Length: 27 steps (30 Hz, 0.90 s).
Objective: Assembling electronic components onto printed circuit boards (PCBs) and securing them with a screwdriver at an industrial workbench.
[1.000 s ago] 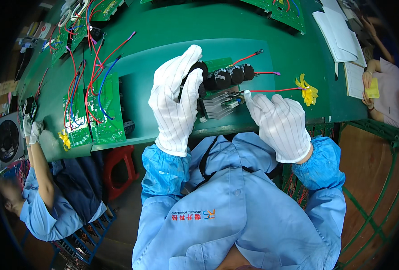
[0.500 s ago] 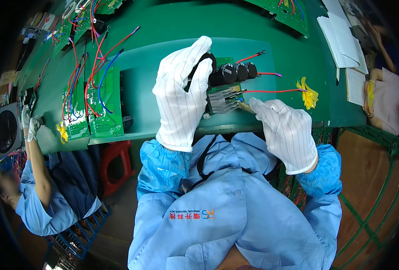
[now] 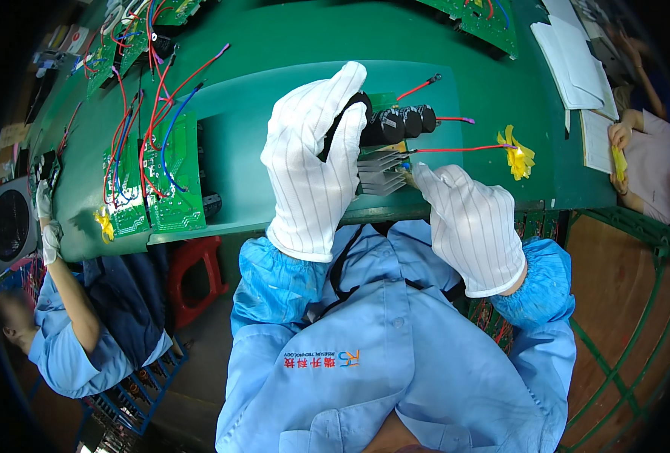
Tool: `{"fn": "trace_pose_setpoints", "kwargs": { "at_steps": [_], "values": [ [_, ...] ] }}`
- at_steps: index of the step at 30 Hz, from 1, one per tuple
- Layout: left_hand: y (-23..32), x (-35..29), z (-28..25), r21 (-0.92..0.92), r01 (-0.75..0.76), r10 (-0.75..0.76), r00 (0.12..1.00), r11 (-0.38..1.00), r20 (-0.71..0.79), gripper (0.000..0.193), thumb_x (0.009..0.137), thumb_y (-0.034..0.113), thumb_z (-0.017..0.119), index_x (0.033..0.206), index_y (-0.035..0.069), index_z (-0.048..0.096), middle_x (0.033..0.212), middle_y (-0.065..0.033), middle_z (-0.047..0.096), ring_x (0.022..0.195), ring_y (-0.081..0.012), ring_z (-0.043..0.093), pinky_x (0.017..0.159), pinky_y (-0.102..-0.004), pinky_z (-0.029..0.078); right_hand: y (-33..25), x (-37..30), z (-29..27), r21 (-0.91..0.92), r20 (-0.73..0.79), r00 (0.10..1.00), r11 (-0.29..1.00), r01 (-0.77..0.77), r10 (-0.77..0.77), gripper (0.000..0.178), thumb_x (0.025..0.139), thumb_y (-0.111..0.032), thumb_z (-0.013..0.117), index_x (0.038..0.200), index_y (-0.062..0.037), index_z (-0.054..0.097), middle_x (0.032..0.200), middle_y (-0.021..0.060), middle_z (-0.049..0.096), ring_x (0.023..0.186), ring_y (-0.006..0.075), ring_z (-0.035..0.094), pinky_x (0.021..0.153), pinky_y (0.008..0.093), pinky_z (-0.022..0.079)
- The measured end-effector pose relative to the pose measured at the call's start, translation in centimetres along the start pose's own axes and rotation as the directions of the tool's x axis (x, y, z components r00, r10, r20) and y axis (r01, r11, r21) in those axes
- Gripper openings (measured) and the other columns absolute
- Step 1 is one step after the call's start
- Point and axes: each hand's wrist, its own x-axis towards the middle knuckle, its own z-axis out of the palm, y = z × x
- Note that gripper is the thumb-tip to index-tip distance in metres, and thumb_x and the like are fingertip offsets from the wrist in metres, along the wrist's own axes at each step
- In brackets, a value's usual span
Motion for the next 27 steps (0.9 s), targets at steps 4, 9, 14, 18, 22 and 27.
{"fn": "trace_pose_setpoints", "kwargs": {
  "at_steps": [4,9,14,18,22,27],
  "values": [
    [-0.2,0.0,0.0,-0.005,-0.014,0.014,1.0,1.0,-0.007,0.031,0.091,0.006,0.073,0.122,0.007,0.075,0.12,-0.0071,0.075,0.109,-0.0268,0.068,0.098,-0.0366,0.052,-0.3,0.0,-0.9,-0.03,-0.003,1.0,0.999,-0.014,0.014,0.049,0.071,-0.008,0.066,0.119,-0.0025,0.07,0.09,0.0053,0.06,0.058,0.0178,0.058,0.049,0.0353,0.043],
    [-0.1,0.0,0.0,0.011,0.006,-0.006,1.0,1.0,-0.001,0.03,0.091,0.006,0.073,0.121,0.007,0.075,0.12,-0.0067,0.075,0.109,-0.027,0.067,0.098,-0.0368,0.052,-0.2,0.1,-0.7,-0.013,0.009,1.0,1.0,0.005,-0.005,0.05,0.07,-0.008,0.066,0.12,-0.0028,0.069,0.091,0.006,0.061,0.058,0.0179,0.058,0.049,0.0353,0.043],
    [-0.3,0.0,-0.1,-0.008,-0.019,0.019,1.0,1.0,-0.003,0.032,0.093,0.006,0.069,0.124,0.005,0.074,0.119,-0.0076,0.075,0.112,-0.0234,0.067,0.1,-0.0349,0.051,-0.4,0.0,-0.2,-0.027,0.07,0.997,0.999,-0.025,0.027,0.05,0.072,-0.006,0.066,0.122,-0.0043,0.069,0.093,0.0062,0.062,0.059,0.02,0.059,0.049,0.0355,0.043],
    [-1.3,-0.1,-0.4,-0.059,-0.012,0.014,1.0,0.998,0.026,0.033,0.094,0.005,0.067,0.126,0.004,0.073,0.118,-0.0086,0.076,0.113,-0.0211,0.066,0.101,-0.0338,0.051,0.7,-0.4,0.9,0.114,-0.074,0.996,0.993,-0.038,0.047,0.049,0.073,-0.004,0.066,0.122,-0.0063,0.069,0.097,0.0063,0.064,0.062,0.0231,0.062,0.051,0.0369,0.046],
    [-3.0,-0.2,-1.2,-0.182,0.051,-0.032,0.994,0.982,0.106,0.032,0.097,0.006,0.062,0.126,-0.003,0.07,0.117,-0.0113,0.075,0.114,-0.0212,0.066,0.102,-0.0326,0.05,1.0,-1.1,0.5,0.153,-0.029,0.995,0.984,-0.089,0.095,0.05,0.078,-0.001,0.068,0.127,-0.0104,0.068,0.104,0.0086,0.068,0.072,0.0252,0.067,0.058,0.0364,0.05],
    [-5.4,-1.5,-2.4,-0.581,0.319,-0.246,0.948,0.749,0.203,0.032,0.084,0.0,0.061,0.113,-0.006,0.073,0.12,-0.019,0.069,0.114,-0.0282,0.065,0.103,-0.0364,0.048,1.6,-2.0,2.5,0.177,-0.179,0.984,0.984,0.009,0.023,0.056,0.071,0.0,0.068,0.127,-0.0101,0.069,0.099,0.0047,0.064,0.07,0.0233,0.063,0.059,0.0366,0.049]
  ]
}}
